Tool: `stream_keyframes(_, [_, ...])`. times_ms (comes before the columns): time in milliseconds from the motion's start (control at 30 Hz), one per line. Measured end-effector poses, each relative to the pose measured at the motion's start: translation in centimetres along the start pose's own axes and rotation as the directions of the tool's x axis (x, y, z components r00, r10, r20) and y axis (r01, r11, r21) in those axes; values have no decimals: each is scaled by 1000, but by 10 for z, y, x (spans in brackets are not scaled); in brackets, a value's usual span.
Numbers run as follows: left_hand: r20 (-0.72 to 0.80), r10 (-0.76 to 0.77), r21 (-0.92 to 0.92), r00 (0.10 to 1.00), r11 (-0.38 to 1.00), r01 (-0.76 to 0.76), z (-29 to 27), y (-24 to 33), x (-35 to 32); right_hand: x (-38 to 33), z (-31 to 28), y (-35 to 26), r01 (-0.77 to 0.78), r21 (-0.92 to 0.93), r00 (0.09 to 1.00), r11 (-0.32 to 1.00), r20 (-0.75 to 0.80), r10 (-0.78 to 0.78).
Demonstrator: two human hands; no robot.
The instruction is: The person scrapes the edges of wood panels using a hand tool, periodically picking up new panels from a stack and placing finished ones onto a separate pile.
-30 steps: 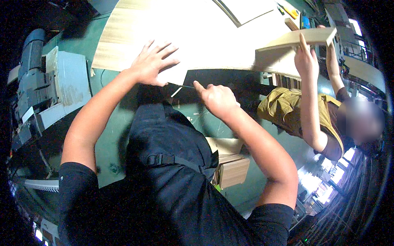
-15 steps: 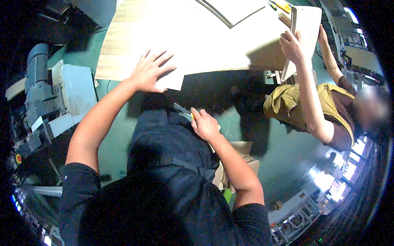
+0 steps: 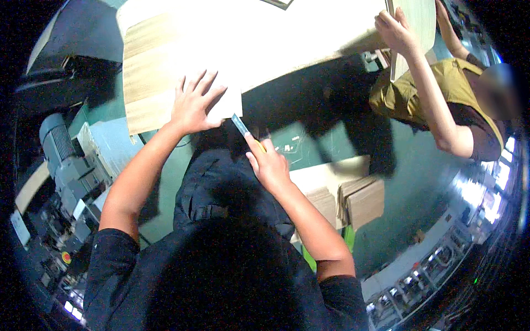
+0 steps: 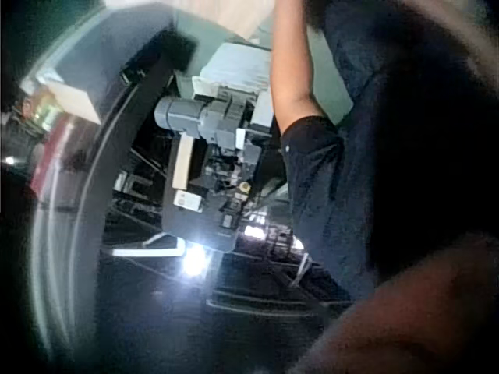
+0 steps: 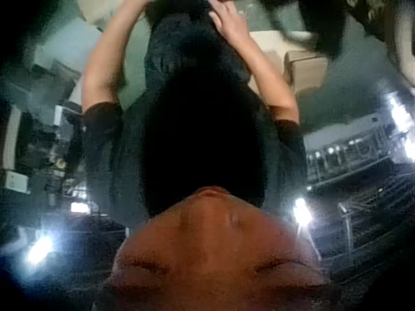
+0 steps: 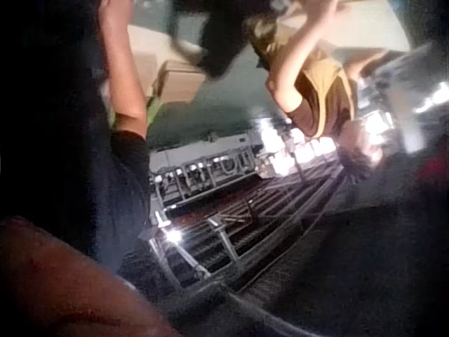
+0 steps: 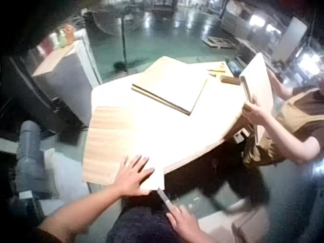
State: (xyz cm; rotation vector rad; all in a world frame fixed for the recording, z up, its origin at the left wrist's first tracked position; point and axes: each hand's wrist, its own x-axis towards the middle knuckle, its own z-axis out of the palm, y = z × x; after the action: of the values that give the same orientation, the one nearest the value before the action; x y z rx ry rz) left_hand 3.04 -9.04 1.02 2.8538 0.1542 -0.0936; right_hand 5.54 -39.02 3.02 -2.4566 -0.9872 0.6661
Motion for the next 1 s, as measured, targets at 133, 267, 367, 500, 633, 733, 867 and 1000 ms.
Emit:
stream_keyframes(133, [13,24,-41,1000,999,-23,-3,2,2,2,12,-21,-124,24,990,992,-58,125])
stream_keyframes(267, [21,52,-97,998,994,-50,-5,-2,4,-8,18,-33,-197,51,971,979,-125,202])
stream_keyframes(367, [28,71,-125,997,990,-67,-6,-4,4,-14,22,-36,-237,12,958,971,-162,236])
stream_keyframes(500, [72,67,-144,995,988,-56,-8,-5,5,-2,18,-23,-174,-62,970,983,-182,160])
stream_keyframes(633, [56,59,-168,997,985,-49,-6,-6,6,16,-1,-7,-111,-82,990,990,-95,103])
stream_keyframes(733, [45,49,-148,998,988,-42,-5,-6,5,47,-12,3,-34,-115,995,993,-99,23])
stream_keyframes(867, [57,23,-112,998,994,-16,-7,-2,6,73,-18,6,30,-83,994,996,-103,-38])
stream_keyframes(1000, [32,15,-70,999,997,-13,-3,-6,5,70,-15,8,56,-99,994,994,-91,-66])
